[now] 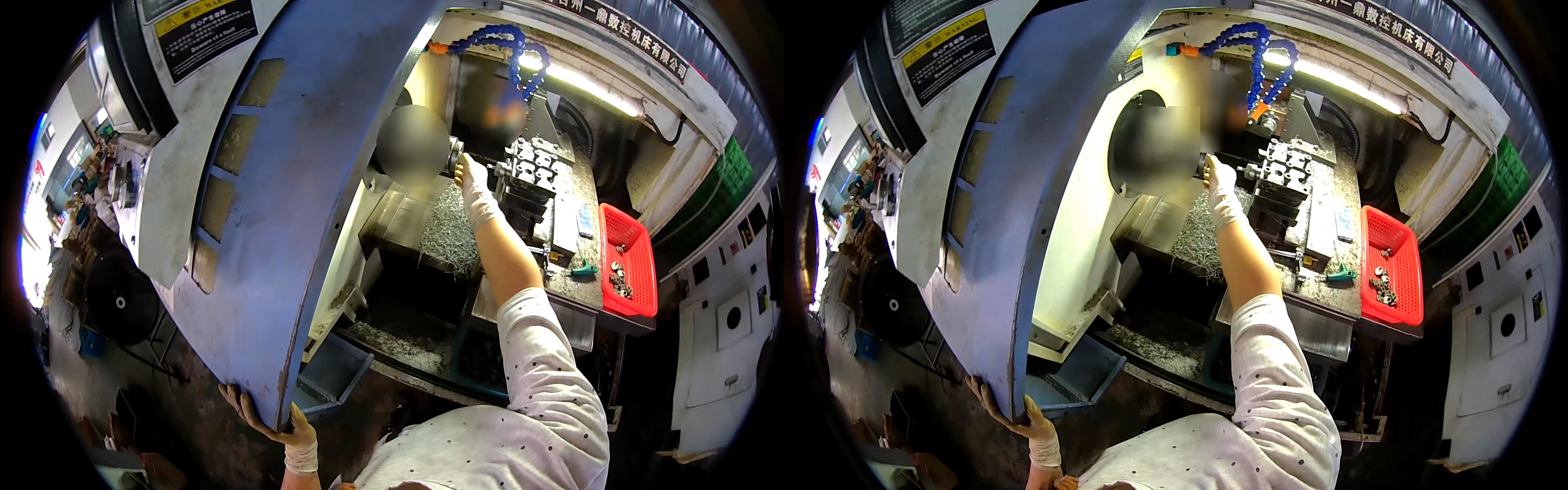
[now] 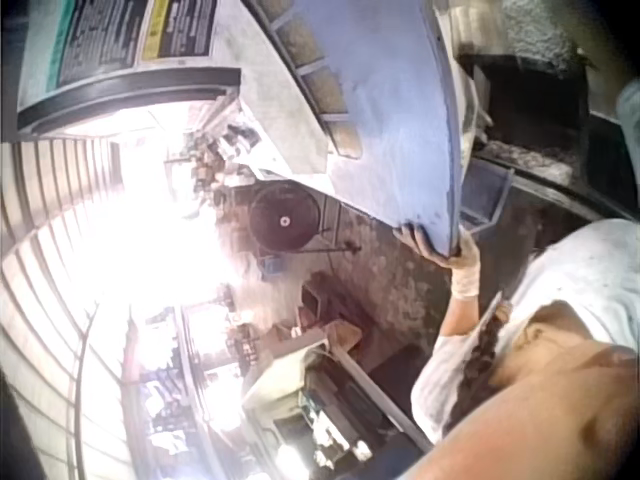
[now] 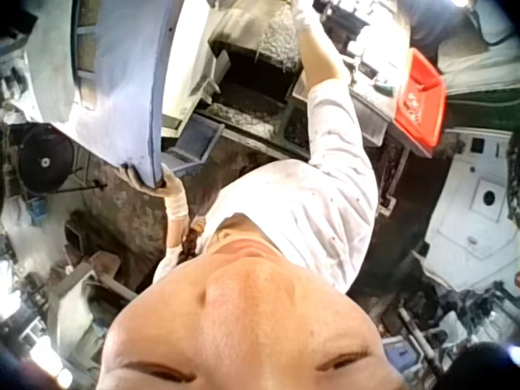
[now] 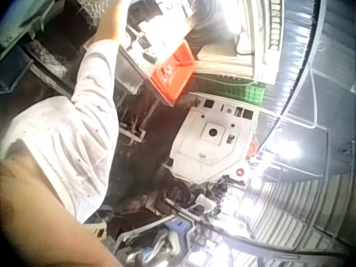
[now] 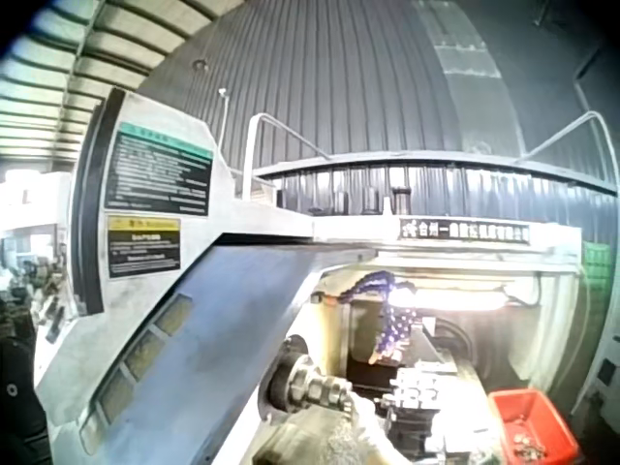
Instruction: The person operates a CNC lathe, repeatedly opening and closing the machine door, loading metal parts into the chuck, and using a wrench to tighten the chuck. Finished parts are placed into a red basket.
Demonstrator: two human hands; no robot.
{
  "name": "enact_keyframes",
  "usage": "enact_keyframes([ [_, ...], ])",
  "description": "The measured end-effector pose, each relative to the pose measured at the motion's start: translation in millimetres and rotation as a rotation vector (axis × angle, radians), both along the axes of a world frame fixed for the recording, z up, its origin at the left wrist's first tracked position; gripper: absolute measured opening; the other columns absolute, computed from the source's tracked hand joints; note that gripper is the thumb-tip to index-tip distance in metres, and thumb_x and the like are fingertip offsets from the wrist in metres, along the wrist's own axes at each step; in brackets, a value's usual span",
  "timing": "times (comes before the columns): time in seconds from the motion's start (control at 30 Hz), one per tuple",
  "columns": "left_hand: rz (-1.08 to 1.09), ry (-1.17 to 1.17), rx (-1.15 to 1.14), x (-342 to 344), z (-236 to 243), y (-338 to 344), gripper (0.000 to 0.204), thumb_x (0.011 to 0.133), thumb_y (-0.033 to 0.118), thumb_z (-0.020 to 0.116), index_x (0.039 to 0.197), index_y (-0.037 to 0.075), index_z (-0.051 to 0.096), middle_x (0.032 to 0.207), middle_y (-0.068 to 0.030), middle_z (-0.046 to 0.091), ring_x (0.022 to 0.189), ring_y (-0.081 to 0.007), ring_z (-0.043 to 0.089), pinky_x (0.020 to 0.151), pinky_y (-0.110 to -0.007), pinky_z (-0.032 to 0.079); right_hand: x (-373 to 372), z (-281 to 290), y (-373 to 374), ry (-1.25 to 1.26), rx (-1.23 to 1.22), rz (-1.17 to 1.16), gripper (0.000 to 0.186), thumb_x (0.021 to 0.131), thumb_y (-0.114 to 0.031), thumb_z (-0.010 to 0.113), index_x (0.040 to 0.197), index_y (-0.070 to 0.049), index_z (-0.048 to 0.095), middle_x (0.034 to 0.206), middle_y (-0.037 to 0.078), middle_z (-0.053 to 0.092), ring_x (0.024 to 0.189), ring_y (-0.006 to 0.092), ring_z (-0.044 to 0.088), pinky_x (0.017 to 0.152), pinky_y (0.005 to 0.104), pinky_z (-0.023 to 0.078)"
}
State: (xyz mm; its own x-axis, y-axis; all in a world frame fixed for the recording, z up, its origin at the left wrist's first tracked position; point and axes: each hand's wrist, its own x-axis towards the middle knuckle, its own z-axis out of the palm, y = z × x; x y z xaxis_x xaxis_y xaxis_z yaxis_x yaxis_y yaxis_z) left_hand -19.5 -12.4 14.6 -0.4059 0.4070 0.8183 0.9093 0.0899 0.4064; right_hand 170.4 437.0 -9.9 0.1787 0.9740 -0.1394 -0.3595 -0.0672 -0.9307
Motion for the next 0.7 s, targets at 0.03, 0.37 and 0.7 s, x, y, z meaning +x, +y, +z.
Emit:
enact_keyframes([
  [0.03, -0.002, -0.005, -0.005, -1.2, -0.4, -1.0, 0.051, 0.072, 0.026, 0.044, 0.112, 0.002, 0.024, 0.116, -0.0181, 0.027, 0.109, -0.039, 0.021, 0.087, -0.05, 0.016, -0.7, 2.4, 1.7, 0.047, 0.025, 0.005, 0.018, 0.062, -0.024, 0.057, 0.063, -0.007, 0.051, 0.055, 0.0, 0.048, 0.044, 0.0096, 0.043, 0.039, 0.0221, 0.034],
  [0.37, 0.011, -0.021, 0.009, -4.5, -6.7, -1.7, 0.05, 0.075, 0.027, 0.041, 0.113, 0.001, 0.023, 0.115, -0.0213, 0.025, 0.108, -0.0385, 0.021, 0.086, -0.051, 0.016, -14.5, 3.8, -1.9, 0.424, -0.176, -0.26, 0.029, 0.064, -0.036, 0.05, 0.068, -0.007, 0.048, 0.061, 0.004, 0.048, 0.055, 0.0133, 0.047, 0.046, 0.0264, 0.037],
  [0.7, 0.013, 0.008, 0.127, 4.0, 5.7, 7.1, 0.047, 0.075, 0.024, 0.043, 0.112, -0.001, 0.027, 0.117, -0.0181, 0.028, 0.108, -0.032, 0.026, 0.09, -0.042, 0.018, -18.6, 22.6, -18.0, 0.58, -0.101, -0.304, 0.019, 0.064, -0.023, 0.052, 0.061, -0.006, 0.045, 0.054, 0.002, 0.043, 0.048, 0.0143, 0.046, 0.04, 0.023, 0.036],
])
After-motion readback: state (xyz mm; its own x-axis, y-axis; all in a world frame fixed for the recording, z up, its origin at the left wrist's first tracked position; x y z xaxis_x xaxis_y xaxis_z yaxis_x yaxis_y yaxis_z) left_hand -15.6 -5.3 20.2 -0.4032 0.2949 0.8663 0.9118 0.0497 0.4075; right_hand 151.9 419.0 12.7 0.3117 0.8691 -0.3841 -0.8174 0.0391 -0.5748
